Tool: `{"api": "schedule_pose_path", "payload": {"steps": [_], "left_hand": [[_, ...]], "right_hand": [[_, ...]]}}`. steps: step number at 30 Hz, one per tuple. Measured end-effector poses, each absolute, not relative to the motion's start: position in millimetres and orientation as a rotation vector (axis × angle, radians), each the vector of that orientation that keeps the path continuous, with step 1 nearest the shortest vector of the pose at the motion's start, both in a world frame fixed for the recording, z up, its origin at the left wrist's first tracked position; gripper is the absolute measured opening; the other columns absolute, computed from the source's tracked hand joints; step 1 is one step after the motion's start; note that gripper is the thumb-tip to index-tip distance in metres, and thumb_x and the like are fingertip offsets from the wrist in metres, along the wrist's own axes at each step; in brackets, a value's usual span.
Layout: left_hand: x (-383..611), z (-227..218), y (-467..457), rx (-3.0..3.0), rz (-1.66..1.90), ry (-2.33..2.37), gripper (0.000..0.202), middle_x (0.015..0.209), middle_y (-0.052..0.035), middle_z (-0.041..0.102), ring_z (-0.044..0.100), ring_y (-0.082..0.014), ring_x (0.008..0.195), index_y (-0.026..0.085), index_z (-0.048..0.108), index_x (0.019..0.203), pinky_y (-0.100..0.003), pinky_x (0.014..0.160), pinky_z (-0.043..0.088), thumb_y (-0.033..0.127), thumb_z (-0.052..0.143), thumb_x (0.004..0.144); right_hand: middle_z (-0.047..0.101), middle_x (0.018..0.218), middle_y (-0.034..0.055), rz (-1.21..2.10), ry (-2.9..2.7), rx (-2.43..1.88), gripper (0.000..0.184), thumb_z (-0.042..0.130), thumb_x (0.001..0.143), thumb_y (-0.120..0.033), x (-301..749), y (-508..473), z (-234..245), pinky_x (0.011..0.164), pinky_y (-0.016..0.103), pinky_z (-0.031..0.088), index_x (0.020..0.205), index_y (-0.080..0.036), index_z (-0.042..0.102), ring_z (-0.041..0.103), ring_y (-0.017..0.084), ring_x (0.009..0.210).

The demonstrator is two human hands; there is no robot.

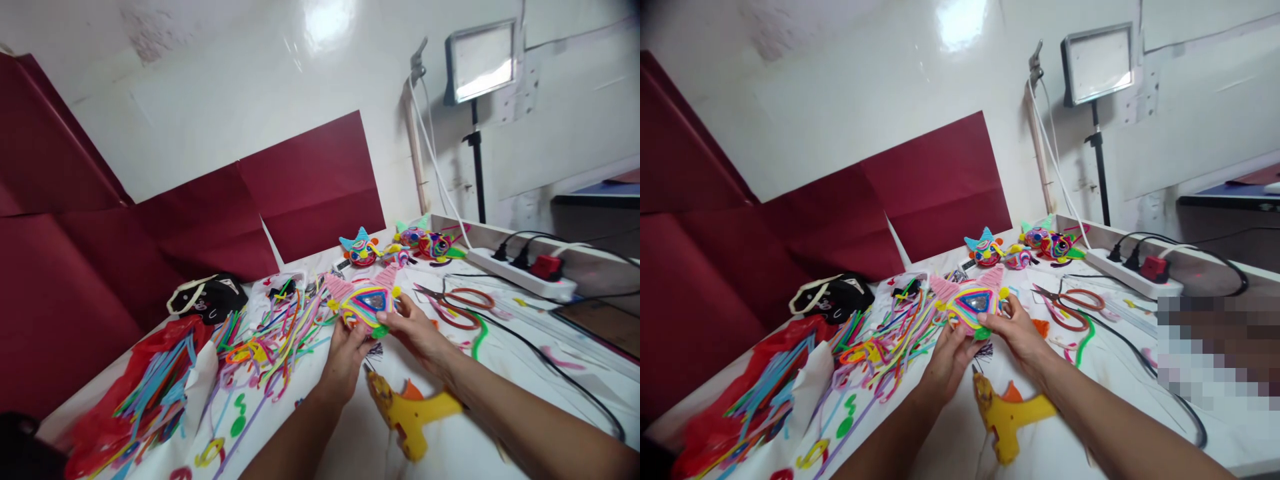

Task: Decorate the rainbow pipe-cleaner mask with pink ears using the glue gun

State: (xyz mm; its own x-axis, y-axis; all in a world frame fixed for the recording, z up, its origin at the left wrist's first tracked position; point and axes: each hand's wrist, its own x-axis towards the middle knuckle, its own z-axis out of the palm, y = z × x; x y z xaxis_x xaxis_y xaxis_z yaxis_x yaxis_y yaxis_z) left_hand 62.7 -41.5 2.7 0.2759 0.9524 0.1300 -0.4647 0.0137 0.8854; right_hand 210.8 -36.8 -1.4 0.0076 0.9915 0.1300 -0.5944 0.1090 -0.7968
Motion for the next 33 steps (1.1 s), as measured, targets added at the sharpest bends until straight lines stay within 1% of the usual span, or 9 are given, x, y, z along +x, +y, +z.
{"api": "schedule_pose_path", "payload": {"steps": [3,7,12,16,19,24,27,33], "left_hand": [[62.4,2.2,-42.2,1.011,1.222,0.606,0.057,0.129,-0.0087,0.063,0.058,-0.0264,0.123,0.028,0.049,0.132,-0.046,0.105,0.045,0.033,0.074,0.081],[62.2,1.8,-42.9,0.988,1.231,0.625,0.058,0.125,-0.0076,0.066,0.059,-0.0256,0.122,0.028,0.050,0.132,-0.044,0.105,0.045,0.033,0.075,0.079],[60.6,-2.1,-42.8,0.986,1.238,0.622,0.059,0.121,-0.0063,0.068,0.062,-0.0234,0.119,0.030,0.045,0.135,-0.044,0.105,0.045,0.029,0.072,0.083],[59.4,-4.8,-42.8,0.989,1.244,0.605,0.062,0.118,-0.0055,0.070,0.063,-0.0222,0.117,0.031,0.042,0.137,-0.043,0.105,0.045,0.028,0.072,0.083],[59.5,-4.9,-43.1,0.986,1.251,0.587,0.063,0.121,-0.0056,0.069,0.062,-0.0223,0.119,0.031,0.041,0.139,-0.042,0.106,0.044,0.027,0.071,0.084],[60.8,-3.3,-44.0,0.986,1.253,0.530,0.062,0.131,-0.0056,0.063,0.059,-0.0233,0.124,0.031,0.041,0.139,-0.043,0.109,0.042,0.025,0.070,0.085],[61.6,-2.7,-44.6,0.962,1.264,0.539,0.061,0.129,-0.0050,0.065,0.059,-0.0227,0.123,0.031,0.043,0.139,-0.043,0.109,0.042,0.026,0.070,0.085],[61.4,-3.2,-44.3,0.940,1.277,0.527,0.054,0.126,-0.0059,0.066,0.061,-0.0241,0.121,0.028,0.050,0.132,-0.044,0.107,0.044,0.028,0.072,0.083]], "right_hand": [[0.067,0.111,0.0039,1.360,-0.813,-0.651,0.057,0.087,0.058,-0.029,210.0,-37.2,-1.6,0.095,0.042,0.047,0.108,-0.025,0.059,0.062,0.027,0.107],[0.067,0.107,0.0025,1.351,-0.826,-0.639,0.058,0.088,0.056,-0.028,208.2,-37.8,-1.2,0.093,0.040,0.048,0.107,-0.026,0.060,0.063,0.026,0.103],[0.069,0.102,0.0021,1.337,-0.836,-0.620,0.057,0.088,0.057,-0.030,206.3,-39.8,1.0,0.088,0.040,0.049,0.108,-0.026,0.061,0.066,0.025,0.096],[0.069,0.102,0.0023,1.330,-0.852,-0.625,0.059,0.089,0.057,-0.031,205.3,-40.7,1.3,0.089,0.040,0.049,0.109,-0.026,0.061,0.066,0.025,0.097],[0.070,0.104,0.0023,1.324,-0.858,-0.641,0.062,0.089,0.057,-0.032,204.7,-41.2,1.2,0.091,0.040,0.049,0.111,-0.027,0.060,0.065,0.025,0.100],[0.069,0.109,0.0039,1.317,-0.879,-0.648,0.061,0.089,0.057,-0.036,204.0,-42.2,1.5,0.090,0.039,0.050,0.109,-0.026,0.060,0.065,0.027,0.103],[0.068,0.114,0.0047,1.318,-0.894,-0.661,0.060,0.088,0.059,-0.039,204.5,-42.0,0.1,0.093,0.041,0.049,0.110,-0.026,0.059,0.065,0.027,0.105],[0.063,0.123,0.0069,1.315,-0.900,-0.722,0.069,0.090,0.056,-0.041,206.4,-41.2,-2.5,0.098,0.044,0.047,0.115,-0.027,0.057,0.064,0.028,0.108]]}}
